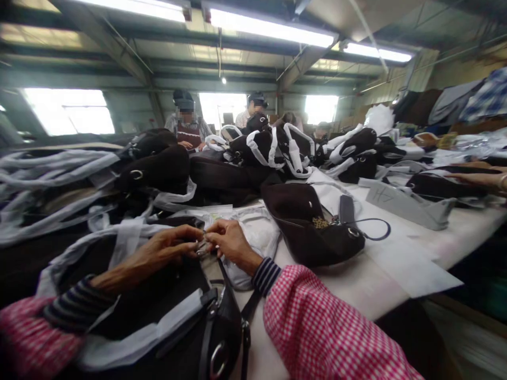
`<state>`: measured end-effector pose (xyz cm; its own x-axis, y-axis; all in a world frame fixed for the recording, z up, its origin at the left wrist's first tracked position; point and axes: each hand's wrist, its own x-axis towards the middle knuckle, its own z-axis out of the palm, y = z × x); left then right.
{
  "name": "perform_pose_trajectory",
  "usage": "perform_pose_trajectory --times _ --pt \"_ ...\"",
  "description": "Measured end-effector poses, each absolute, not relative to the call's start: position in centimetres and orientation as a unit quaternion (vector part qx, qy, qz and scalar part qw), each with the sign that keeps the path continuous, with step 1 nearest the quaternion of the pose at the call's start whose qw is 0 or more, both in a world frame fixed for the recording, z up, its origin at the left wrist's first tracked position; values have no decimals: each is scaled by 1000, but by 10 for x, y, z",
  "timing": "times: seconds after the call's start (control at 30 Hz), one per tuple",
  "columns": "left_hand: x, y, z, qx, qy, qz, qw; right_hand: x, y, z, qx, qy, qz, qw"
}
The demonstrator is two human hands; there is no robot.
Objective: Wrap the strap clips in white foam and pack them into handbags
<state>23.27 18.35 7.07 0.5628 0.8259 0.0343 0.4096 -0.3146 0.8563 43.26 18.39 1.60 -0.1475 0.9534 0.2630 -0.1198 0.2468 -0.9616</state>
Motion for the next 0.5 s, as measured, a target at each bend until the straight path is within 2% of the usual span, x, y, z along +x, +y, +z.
perform_pose_trajectory --times 0.1,0.2,0.37,0.5 --pt "227 149 103 865 388 156 276 453 164 33 -385 -592 440 555" --pt "222 102 106 924 340 101 146 480 131 43 -412 -622 413 522" --pt "202 49 80 950 307 53 19 513 65 23 -444 -629 466 436" --pt "199 29 78 955 291 25 -58 522 25 1 -446 -595 541 393"
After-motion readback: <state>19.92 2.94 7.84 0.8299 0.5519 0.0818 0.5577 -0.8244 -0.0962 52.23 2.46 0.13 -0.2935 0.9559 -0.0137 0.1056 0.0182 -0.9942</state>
